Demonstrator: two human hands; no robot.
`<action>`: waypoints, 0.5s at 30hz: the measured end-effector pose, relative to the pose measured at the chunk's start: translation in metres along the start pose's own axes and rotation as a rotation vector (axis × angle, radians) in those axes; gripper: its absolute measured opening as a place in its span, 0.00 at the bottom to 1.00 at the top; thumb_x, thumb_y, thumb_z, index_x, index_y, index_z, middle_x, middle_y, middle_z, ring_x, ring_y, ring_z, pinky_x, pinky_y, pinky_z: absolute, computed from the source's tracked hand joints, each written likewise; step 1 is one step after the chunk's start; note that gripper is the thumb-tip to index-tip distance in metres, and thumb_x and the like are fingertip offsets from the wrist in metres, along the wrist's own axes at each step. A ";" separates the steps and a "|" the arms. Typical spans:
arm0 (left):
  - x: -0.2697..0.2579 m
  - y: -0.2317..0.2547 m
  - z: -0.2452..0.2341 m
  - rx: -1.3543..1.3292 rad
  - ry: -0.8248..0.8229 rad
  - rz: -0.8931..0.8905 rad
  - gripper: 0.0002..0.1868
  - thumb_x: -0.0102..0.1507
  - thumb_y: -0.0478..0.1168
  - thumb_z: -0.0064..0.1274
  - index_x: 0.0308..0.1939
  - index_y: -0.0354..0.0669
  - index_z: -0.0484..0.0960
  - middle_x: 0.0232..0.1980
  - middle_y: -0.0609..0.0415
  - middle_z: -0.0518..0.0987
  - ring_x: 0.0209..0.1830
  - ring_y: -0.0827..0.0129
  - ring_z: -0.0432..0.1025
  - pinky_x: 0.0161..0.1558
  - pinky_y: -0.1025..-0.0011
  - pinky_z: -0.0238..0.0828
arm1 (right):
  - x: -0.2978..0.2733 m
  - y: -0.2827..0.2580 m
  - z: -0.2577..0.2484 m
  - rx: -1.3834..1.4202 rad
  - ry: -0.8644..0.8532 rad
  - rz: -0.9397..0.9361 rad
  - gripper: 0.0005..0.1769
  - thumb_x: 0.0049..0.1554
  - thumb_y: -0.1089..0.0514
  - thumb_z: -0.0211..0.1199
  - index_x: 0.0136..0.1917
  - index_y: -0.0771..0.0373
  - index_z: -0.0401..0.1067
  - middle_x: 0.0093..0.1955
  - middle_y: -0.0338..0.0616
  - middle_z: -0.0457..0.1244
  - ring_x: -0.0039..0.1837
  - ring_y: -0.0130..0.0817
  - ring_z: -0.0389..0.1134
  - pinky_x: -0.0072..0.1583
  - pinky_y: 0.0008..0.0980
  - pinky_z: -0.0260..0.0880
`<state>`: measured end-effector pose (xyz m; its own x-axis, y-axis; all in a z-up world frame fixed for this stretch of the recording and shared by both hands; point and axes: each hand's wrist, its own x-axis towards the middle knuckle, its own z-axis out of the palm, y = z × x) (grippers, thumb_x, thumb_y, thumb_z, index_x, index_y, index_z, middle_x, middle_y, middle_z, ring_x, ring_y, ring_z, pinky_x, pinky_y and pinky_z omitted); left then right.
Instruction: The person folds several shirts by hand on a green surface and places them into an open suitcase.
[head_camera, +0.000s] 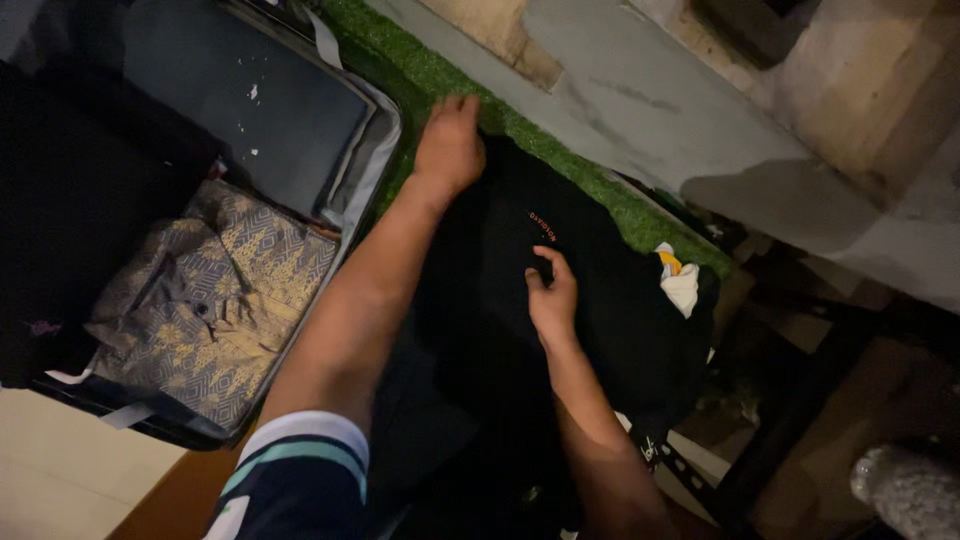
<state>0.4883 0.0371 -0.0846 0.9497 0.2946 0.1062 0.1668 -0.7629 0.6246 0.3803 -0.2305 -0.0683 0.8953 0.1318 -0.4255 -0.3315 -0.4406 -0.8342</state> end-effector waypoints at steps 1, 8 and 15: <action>-0.013 0.012 -0.012 0.059 0.095 0.064 0.18 0.54 0.32 0.53 0.49 0.40 0.77 0.48 0.38 0.78 0.48 0.40 0.72 0.48 0.49 0.70 | 0.001 0.004 -0.001 -0.002 0.009 -0.177 0.21 0.59 0.70 0.63 0.65 0.62 0.72 0.59 0.45 0.68 0.56 0.29 0.68 0.58 0.31 0.67; -0.148 0.074 -0.057 -0.377 -0.094 -0.196 0.20 0.65 0.49 0.59 0.51 0.38 0.78 0.41 0.43 0.79 0.41 0.50 0.76 0.44 0.59 0.74 | -0.014 -0.036 0.011 -0.289 0.125 -0.240 0.20 0.58 0.67 0.64 0.63 0.60 0.72 0.57 0.45 0.71 0.46 0.35 0.67 0.50 0.34 0.66; -0.191 0.027 0.001 -0.340 0.162 -0.398 0.25 0.64 0.48 0.64 0.52 0.28 0.78 0.42 0.32 0.80 0.43 0.45 0.78 0.45 0.60 0.74 | -0.074 -0.083 0.028 0.014 -0.272 -0.523 0.29 0.61 0.66 0.57 0.75 0.65 0.59 0.69 0.54 0.64 0.67 0.43 0.69 0.66 0.35 0.68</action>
<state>0.3116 -0.0401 -0.0894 0.7734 0.6278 -0.0880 0.3843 -0.3539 0.8527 0.3336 -0.1789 0.0221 0.8331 0.5523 -0.0295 0.1277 -0.2439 -0.9614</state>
